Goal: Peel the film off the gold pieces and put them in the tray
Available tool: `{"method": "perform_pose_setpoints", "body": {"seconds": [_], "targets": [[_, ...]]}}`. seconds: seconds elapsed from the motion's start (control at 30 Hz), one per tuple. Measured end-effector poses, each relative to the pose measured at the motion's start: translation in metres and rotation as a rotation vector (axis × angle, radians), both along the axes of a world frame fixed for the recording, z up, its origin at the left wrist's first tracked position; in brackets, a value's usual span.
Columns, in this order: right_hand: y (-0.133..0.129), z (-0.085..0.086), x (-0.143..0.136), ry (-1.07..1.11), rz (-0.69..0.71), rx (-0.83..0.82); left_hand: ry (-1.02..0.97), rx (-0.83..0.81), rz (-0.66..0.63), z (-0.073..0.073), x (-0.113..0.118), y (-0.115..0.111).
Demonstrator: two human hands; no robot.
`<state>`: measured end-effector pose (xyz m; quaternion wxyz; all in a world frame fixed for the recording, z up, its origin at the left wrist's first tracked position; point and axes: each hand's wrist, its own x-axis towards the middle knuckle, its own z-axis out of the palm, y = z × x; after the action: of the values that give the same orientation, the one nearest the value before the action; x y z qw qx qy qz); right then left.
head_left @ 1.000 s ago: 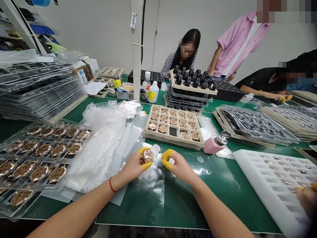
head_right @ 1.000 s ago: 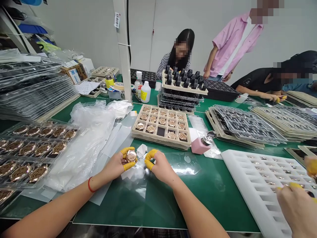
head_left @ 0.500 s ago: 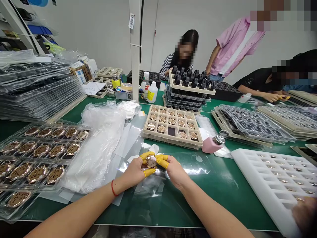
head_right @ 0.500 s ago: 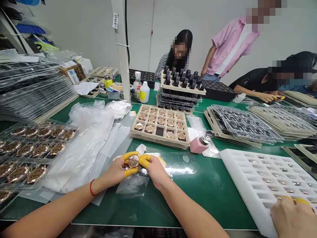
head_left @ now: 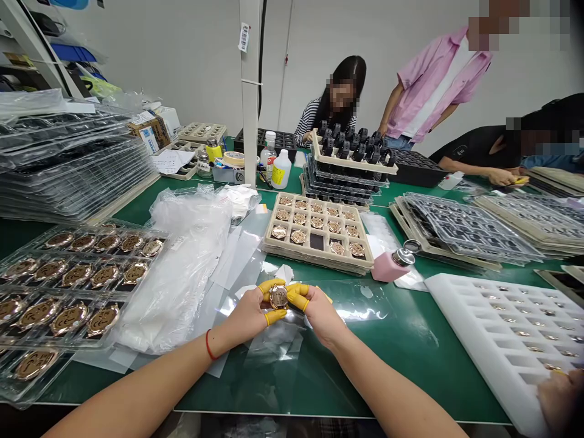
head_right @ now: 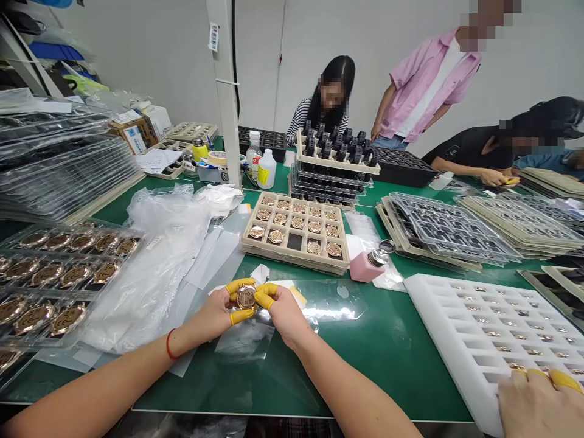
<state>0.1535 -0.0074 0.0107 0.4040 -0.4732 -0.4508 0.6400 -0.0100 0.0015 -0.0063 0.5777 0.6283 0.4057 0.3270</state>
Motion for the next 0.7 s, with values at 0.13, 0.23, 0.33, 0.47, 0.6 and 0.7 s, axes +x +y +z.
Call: {"method": "perform_pose_setpoints", "body": {"seconds": [0.13,0.23,0.33,0.47,0.6,0.7], "targets": [[0.001,0.001,0.005,-0.251,-0.026,0.119,-0.001,-0.024,-0.004,-0.001,0.000,0.000],[0.006,0.007,0.021,-0.831,-0.055,0.378,-0.043,-0.078,-0.002,-0.003,0.000,0.000],[0.010,0.009,0.042,-1.483,0.048,0.399,-0.088,-0.146,-0.039,-0.008,0.000,0.001],[0.007,-0.001,0.058,-1.711,0.196,0.206,-0.123,-0.172,-0.100,-0.014,0.001,0.002],[-0.002,-0.011,0.059,-1.619,0.150,0.169,-0.126,-0.158,-0.106,-0.018,0.002,0.003],[-0.011,-0.011,0.050,-1.446,0.086,0.211,-0.110,-0.140,-0.096,-0.019,0.003,0.003]]}}
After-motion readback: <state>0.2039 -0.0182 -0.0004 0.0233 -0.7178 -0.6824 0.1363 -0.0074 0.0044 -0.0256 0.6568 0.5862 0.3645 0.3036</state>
